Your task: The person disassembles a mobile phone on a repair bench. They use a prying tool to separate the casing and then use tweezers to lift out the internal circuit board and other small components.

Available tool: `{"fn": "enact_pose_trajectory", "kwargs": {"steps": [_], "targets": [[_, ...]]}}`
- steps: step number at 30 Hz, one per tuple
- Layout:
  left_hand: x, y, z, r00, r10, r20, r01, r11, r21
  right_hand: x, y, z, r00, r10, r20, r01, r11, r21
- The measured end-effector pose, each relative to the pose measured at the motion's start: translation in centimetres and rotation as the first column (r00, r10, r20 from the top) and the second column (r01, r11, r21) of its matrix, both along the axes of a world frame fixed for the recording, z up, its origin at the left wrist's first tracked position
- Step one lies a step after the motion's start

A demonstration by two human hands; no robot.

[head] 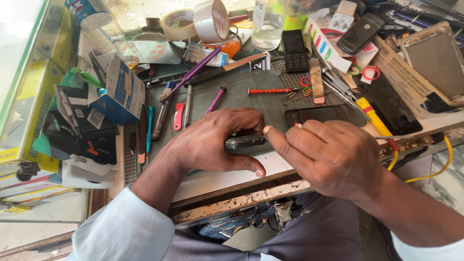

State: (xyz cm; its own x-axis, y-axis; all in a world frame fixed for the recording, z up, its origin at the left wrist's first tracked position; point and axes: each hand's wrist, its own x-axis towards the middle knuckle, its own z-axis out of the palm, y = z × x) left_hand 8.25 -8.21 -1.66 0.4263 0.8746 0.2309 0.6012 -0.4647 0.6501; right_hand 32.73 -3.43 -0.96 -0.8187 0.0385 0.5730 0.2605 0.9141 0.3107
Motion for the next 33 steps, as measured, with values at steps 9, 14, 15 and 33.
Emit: {"fn": "enact_pose_trajectory", "kwargs": {"steps": [9,14,15,33], "targets": [[0.5,0.1,-0.2,0.995,-0.03,-0.092,0.042,0.991,0.128,-0.4,-0.9,-1.1,0.99,-0.102,-0.099,0.036,0.852,-0.522],[0.2,0.1,-0.4,0.998,-0.044,-0.049,0.049,0.991,0.122,-0.1,-0.7,-1.0,0.998,-0.062,-0.024,0.059,0.991,-0.118],[0.2,0.0,-0.4,0.998,-0.04,-0.039,0.044,0.993,0.109,0.0,-0.6,-0.9,0.999,-0.047,-0.01,0.046,0.998,-0.052],[0.1,0.4,-0.7,0.999,-0.036,0.039,0.03,0.99,0.14,-0.3,0.8,-0.7,0.986,0.042,-0.16,-0.09,0.947,-0.307]]}}
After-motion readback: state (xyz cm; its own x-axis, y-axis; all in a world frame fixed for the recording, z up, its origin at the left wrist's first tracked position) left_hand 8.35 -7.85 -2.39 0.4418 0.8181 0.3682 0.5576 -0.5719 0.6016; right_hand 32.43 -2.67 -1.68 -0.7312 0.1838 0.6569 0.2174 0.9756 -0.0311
